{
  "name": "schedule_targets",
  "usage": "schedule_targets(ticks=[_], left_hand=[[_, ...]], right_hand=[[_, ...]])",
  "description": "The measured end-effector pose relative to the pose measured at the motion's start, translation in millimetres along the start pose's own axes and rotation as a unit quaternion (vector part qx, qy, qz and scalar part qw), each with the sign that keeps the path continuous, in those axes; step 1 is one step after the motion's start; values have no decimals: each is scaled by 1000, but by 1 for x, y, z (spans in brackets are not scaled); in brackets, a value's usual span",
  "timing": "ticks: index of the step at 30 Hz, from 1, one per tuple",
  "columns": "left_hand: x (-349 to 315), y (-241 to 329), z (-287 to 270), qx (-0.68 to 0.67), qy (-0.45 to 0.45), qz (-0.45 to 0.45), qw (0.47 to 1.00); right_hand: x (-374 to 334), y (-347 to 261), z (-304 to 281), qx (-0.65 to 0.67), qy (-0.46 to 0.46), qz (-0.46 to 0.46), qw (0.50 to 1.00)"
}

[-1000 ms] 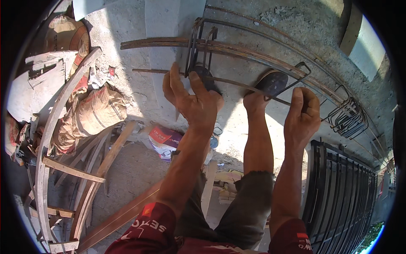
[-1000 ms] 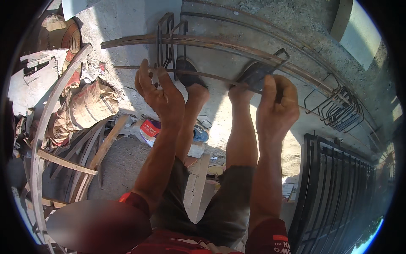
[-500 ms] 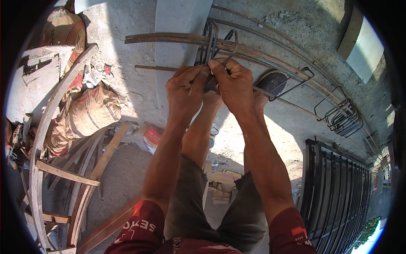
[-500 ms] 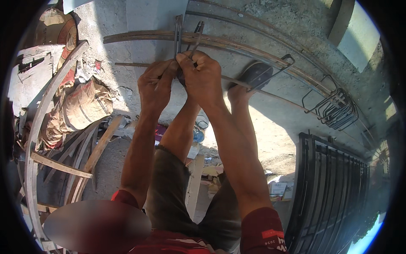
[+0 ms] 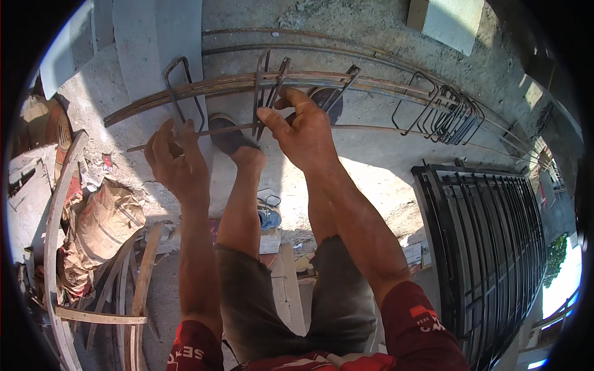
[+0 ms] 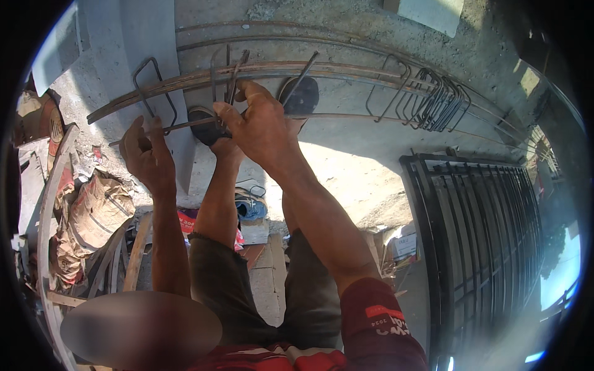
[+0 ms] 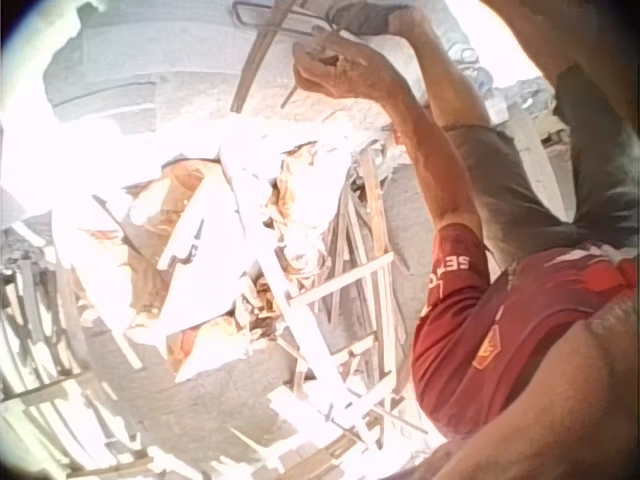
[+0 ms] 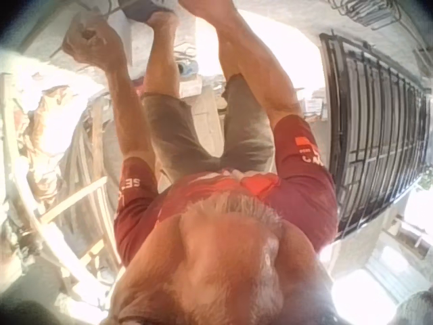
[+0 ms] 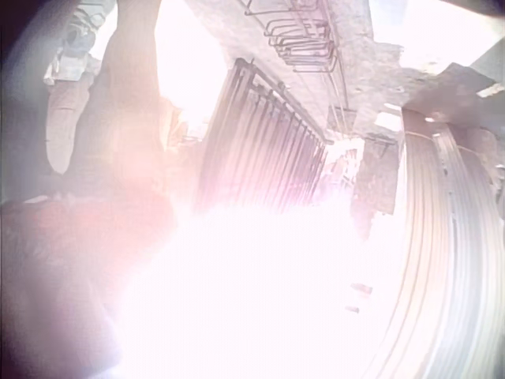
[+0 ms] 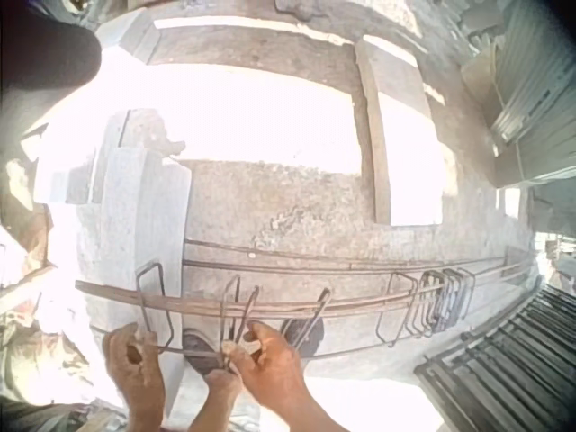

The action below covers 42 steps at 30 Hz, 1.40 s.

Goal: The person slides rebar stirrups onto rebar rods and spaces them along the bars. Then, the person pulls tie wire from a bundle and fastens the stirrups to the rebar rods using wire and pliers.

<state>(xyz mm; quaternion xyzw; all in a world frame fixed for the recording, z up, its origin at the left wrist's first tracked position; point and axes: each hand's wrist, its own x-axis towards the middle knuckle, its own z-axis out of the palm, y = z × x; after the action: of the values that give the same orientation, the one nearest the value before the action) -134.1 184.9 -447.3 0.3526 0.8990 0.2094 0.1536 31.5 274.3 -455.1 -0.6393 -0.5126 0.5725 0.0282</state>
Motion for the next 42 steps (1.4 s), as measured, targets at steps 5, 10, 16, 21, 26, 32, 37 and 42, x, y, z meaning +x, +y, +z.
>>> schedule_targets(ticks=[5,10,16,21,26,32,37,42], left_hand=[[-12,53,24,52,-160,216,962],[-25,73,46,85,-205,165,961],[-13,51,49,-49,-215,-31,975],[-15,84,62,-162,-318,-71,931],[-45,116,103,-238,-351,-70,903],[-63,107,105,-146,-146,8,978],[-44,69,49,-51,47,-110,992],[-16,-10,-1,-319,87,-562,758]], right_hand=[[1,40,-49,-99,149,-42,983],[12,121,-151,-155,213,50,963],[17,171,-250,-114,227,89,963],[18,175,-310,-27,276,189,942],[29,230,-378,-53,344,231,909],[16,122,-227,-263,325,13,908],[0,62,-96,-269,184,-221,920],[11,48,-70,-244,235,-230,913]])
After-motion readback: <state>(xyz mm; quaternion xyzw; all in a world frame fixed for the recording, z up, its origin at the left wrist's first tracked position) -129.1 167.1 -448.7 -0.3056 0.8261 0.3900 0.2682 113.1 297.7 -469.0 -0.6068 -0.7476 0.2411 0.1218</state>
